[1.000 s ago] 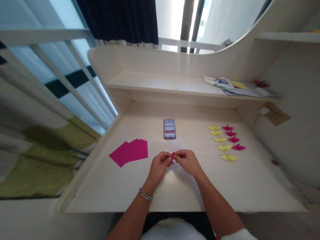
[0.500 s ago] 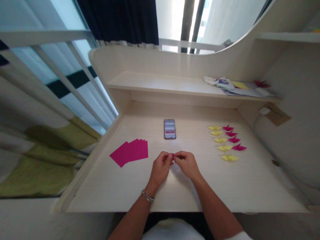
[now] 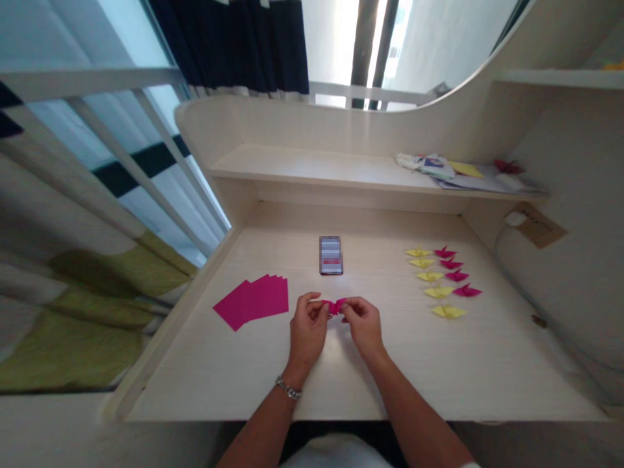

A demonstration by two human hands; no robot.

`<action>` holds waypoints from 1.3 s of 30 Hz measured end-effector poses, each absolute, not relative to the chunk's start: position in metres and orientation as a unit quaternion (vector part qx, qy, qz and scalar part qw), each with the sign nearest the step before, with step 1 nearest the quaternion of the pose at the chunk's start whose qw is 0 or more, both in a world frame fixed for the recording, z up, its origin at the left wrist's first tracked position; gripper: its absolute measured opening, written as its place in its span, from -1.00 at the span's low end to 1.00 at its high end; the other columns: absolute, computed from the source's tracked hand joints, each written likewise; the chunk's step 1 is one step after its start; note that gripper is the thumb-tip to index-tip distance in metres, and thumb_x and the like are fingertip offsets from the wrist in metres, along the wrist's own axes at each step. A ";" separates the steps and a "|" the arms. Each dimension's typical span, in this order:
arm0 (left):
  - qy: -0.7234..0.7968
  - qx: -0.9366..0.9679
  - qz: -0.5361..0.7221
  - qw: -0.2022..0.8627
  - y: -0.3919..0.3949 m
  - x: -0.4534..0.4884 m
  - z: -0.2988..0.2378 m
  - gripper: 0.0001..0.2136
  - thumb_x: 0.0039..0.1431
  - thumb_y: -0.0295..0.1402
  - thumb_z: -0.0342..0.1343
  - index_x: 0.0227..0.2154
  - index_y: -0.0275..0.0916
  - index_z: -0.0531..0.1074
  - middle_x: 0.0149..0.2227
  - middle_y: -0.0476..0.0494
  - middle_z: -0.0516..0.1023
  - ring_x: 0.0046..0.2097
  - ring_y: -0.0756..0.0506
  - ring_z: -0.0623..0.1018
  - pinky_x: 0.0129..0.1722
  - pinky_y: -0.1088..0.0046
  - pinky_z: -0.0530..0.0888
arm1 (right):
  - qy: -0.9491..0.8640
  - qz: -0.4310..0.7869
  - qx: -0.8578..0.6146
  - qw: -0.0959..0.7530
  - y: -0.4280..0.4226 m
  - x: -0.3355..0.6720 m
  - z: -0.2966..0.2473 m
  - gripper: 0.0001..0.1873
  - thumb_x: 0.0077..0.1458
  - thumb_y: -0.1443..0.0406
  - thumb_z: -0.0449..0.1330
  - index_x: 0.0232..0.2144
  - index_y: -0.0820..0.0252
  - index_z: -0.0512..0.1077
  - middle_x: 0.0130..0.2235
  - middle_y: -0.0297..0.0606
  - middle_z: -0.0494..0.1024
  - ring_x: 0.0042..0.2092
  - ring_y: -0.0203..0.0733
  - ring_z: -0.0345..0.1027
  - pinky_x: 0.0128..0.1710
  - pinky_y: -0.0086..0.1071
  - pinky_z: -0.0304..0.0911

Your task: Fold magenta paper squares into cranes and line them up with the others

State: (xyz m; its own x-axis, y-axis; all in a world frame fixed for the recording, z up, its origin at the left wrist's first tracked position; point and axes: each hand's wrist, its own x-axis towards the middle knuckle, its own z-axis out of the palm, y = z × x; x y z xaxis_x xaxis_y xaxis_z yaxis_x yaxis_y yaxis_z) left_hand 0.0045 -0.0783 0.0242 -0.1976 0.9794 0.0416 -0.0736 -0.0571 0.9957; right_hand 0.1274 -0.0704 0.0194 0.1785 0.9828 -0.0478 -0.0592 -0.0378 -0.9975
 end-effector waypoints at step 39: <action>0.527 0.562 0.488 0.410 -0.079 -0.004 0.032 -0.86 0.07 -0.34 0.14 -0.27 -0.17 0.46 -0.37 -0.10 0.56 -0.34 -0.09 0.54 -0.31 0.44 0.41 | -0.713 0.320 -0.528 0.332 -0.066 0.143 0.038 -0.83 0.17 0.28 0.04 -0.39 0.16 0.41 -0.41 -0.25 0.53 -0.38 -0.21 0.36 -0.38 -0.41 0.15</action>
State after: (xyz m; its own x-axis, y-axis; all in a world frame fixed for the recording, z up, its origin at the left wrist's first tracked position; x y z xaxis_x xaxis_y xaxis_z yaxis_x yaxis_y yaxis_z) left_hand -0.0045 -0.0792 0.0323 -0.0327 0.9927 0.1159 0.1914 -0.1076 0.9756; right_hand 0.1435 -0.0665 0.0378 -0.2208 0.9659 0.1351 0.5406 0.2365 -0.8074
